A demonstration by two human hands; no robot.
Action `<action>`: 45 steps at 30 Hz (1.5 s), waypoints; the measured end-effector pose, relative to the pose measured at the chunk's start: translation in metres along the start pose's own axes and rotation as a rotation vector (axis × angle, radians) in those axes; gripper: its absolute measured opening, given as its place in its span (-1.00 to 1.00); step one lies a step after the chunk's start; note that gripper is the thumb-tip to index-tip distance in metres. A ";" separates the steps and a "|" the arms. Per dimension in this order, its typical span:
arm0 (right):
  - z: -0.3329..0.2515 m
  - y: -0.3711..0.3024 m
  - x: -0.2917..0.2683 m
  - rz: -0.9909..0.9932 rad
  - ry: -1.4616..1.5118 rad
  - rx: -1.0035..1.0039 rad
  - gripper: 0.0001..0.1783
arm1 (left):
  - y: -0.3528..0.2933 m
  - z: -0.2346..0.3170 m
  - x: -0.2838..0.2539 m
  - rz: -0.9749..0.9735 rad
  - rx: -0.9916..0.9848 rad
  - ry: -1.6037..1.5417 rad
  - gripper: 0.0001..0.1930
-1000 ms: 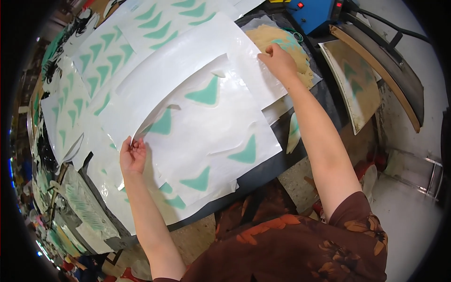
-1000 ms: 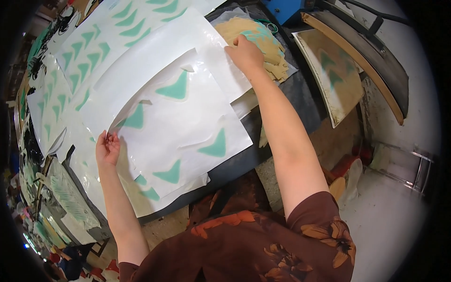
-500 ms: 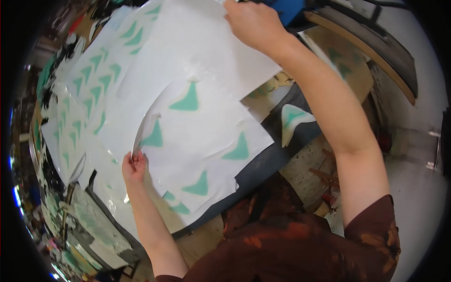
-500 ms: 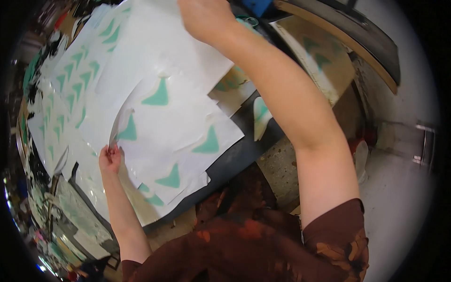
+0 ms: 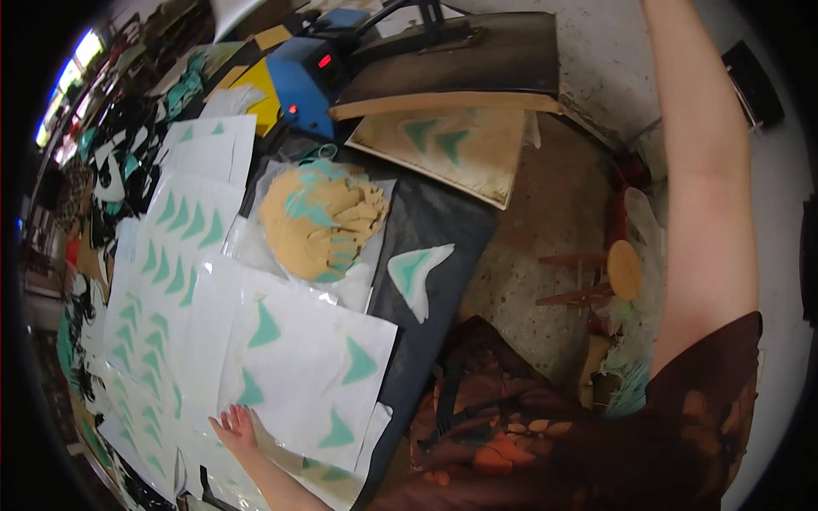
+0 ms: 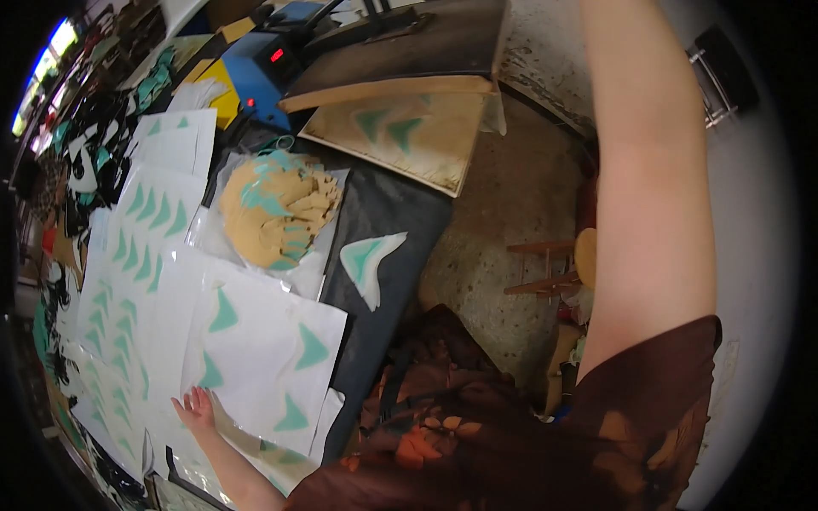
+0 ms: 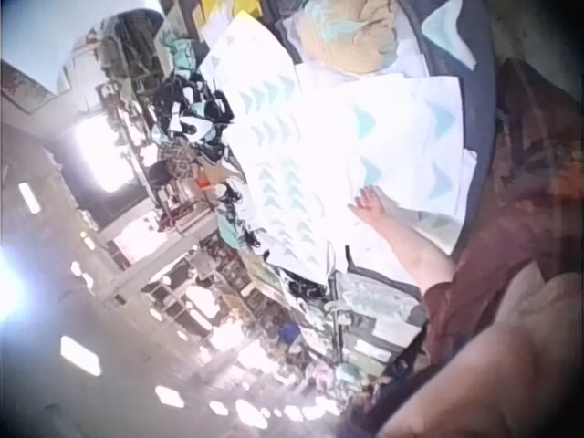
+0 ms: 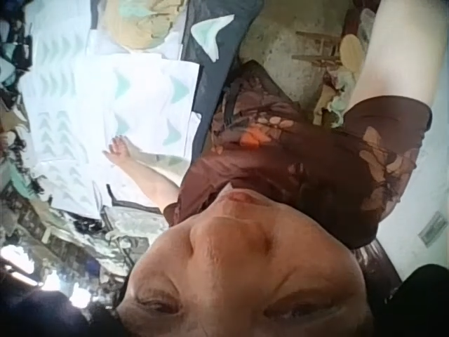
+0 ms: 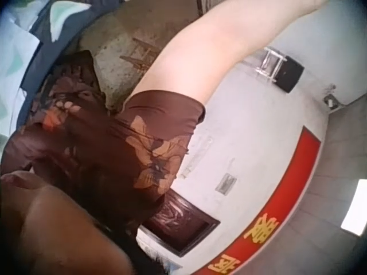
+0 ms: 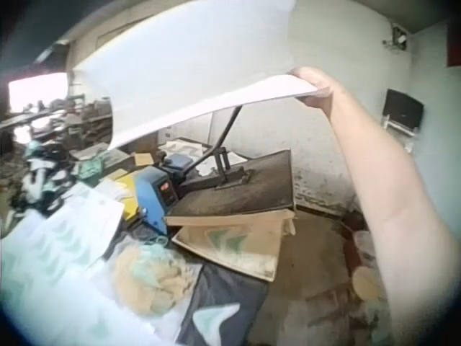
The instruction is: Applying heat-press decals to shoe components in a manufacturing facility.
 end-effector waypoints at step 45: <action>0.661 0.030 -0.299 0.377 0.039 0.626 -0.59 | -0.375 -0.355 0.432 -0.198 0.088 0.780 -0.73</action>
Point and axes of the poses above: each hand's wrist, its own y-axis towards the middle knuckle, its own x-axis out of the palm, z = x × y, the point moved 3 cm from there along y, towards the middle knuckle, and after that the axes turned 15 degrees about y, right-handed, at the moved point
